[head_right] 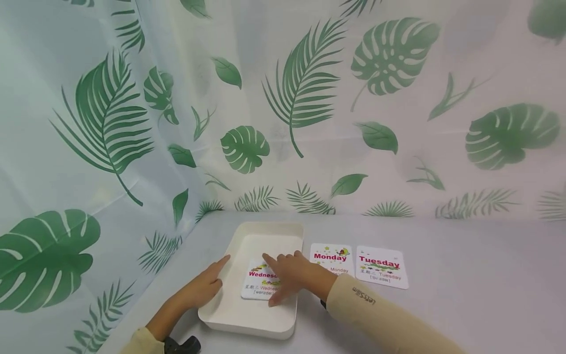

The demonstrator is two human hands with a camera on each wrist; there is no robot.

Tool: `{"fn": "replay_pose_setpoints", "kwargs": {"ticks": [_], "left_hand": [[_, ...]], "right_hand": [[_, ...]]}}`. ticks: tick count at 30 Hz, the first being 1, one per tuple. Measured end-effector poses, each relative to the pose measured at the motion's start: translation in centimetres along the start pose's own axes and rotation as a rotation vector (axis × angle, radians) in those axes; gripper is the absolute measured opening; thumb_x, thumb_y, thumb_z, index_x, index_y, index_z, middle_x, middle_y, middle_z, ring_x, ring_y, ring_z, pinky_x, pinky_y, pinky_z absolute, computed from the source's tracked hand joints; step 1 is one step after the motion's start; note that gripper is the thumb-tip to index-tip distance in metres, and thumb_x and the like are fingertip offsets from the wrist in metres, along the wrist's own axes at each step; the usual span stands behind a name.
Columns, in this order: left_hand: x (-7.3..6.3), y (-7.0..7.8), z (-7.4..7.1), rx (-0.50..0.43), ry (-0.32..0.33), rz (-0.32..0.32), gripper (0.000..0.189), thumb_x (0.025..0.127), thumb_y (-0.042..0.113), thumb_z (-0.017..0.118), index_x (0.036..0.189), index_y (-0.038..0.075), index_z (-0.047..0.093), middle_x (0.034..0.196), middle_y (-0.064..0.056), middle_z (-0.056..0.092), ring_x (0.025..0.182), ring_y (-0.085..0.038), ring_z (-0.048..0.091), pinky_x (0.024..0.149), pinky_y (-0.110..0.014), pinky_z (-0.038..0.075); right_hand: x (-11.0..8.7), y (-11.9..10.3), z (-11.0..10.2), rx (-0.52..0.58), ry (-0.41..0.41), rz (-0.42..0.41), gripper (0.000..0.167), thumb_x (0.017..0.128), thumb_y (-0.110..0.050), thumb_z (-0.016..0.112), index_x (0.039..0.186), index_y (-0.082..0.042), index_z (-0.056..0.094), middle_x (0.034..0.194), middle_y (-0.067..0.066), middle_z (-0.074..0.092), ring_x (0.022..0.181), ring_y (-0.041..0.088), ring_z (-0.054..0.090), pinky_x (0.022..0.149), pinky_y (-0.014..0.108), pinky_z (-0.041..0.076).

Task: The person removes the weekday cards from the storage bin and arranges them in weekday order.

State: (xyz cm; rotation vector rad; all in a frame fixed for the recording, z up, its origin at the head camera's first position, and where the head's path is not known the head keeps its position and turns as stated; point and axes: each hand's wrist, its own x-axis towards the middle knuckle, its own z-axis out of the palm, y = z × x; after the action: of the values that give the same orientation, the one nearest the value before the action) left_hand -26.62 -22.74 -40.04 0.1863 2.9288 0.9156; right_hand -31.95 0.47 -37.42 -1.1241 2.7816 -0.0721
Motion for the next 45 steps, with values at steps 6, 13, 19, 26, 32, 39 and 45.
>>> {"fn": "replay_pose_setpoints", "kwargs": {"ticks": [6, 13, 19, 26, 32, 39, 45], "left_hand": [[-0.3, -0.2, 0.1, 0.002, 0.013, 0.001, 0.057, 0.088, 0.004, 0.035, 0.143, 0.002, 0.023, 0.143, -0.024, 0.031, 0.133, -0.041, 0.028, 0.107, -0.055, 0.024], [-0.1, -0.3, 0.0, -0.008, 0.015, 0.013, 0.057, 0.088, 0.005, 0.035, 0.143, 0.001, 0.023, 0.142, -0.026, 0.032, 0.132, -0.041, 0.029, 0.107, -0.056, 0.024], [0.2, -0.3, 0.3, -0.009, 0.004, 0.024, 0.057, 0.088, 0.005, 0.035, 0.143, 0.001, 0.023, 0.141, -0.026, 0.033, 0.132, -0.041, 0.03, 0.106, -0.056, 0.025], [0.1, -0.4, 0.2, -0.001, -0.001, 0.036, 0.057, 0.087, 0.003, 0.036, 0.143, -0.001, 0.023, 0.141, -0.027, 0.031, 0.132, -0.042, 0.028, 0.107, -0.056, 0.024], [0.1, -0.2, 0.0, 0.002, -0.001, 0.015, 0.058, 0.087, 0.004, 0.037, 0.143, 0.002, 0.023, 0.143, -0.026, 0.03, 0.133, -0.042, 0.027, 0.108, -0.055, 0.023], [0.1, -0.2, 0.3, 0.005, 0.004, 0.007, 0.059, 0.086, 0.003, 0.036, 0.143, 0.001, 0.023, 0.141, -0.026, 0.033, 0.132, -0.042, 0.029, 0.107, -0.055, 0.024], [0.0, -0.2, 0.3, 0.005, 0.008, 0.005, 0.059, 0.086, 0.003, 0.035, 0.143, 0.0, 0.022, 0.141, -0.027, 0.032, 0.132, -0.043, 0.028, 0.107, -0.056, 0.023]], "right_hand": [[0.1, -0.3, -0.2, -0.037, 0.022, -0.028, 0.095, 0.064, -0.057, 0.072, 0.14, -0.016, 0.034, 0.124, 0.007, 0.053, 0.117, 0.023, 0.049, 0.098, 0.045, 0.034], [-0.2, -0.5, -0.8, -0.066, 0.099, -0.055, 0.09, 0.059, -0.051, 0.078, 0.135, -0.017, 0.041, 0.12, 0.005, 0.053, 0.111, 0.024, 0.049, 0.097, 0.046, 0.031], [-0.6, 0.2, -1.7, -0.052, 0.185, -0.035, 0.088, 0.06, -0.047, 0.078, 0.134, -0.019, 0.041, 0.122, 0.003, 0.055, 0.112, 0.022, 0.05, 0.099, 0.046, 0.029], [-1.8, 1.5, -4.2, 0.038, 0.262, 0.013, 0.09, 0.061, -0.04, 0.08, 0.137, -0.018, 0.038, 0.127, 0.004, 0.054, 0.116, 0.022, 0.049, 0.102, 0.052, 0.024], [-3.3, 3.7, -5.0, 0.036, 0.286, 0.087, 0.091, 0.061, -0.032, 0.081, 0.138, -0.016, 0.036, 0.128, 0.007, 0.054, 0.119, 0.025, 0.048, 0.101, 0.06, 0.02], [-5.7, 6.7, -4.2, 0.013, 0.299, 0.123, 0.093, 0.059, -0.031, 0.082, 0.138, -0.013, 0.036, 0.126, 0.009, 0.055, 0.116, 0.027, 0.049, 0.099, 0.059, 0.017], [-8.4, 9.9, -3.7, 0.017, 0.318, 0.149, 0.091, 0.057, -0.029, 0.083, 0.136, -0.013, 0.039, 0.127, 0.012, 0.053, 0.117, 0.03, 0.047, 0.097, 0.061, 0.016]]}}
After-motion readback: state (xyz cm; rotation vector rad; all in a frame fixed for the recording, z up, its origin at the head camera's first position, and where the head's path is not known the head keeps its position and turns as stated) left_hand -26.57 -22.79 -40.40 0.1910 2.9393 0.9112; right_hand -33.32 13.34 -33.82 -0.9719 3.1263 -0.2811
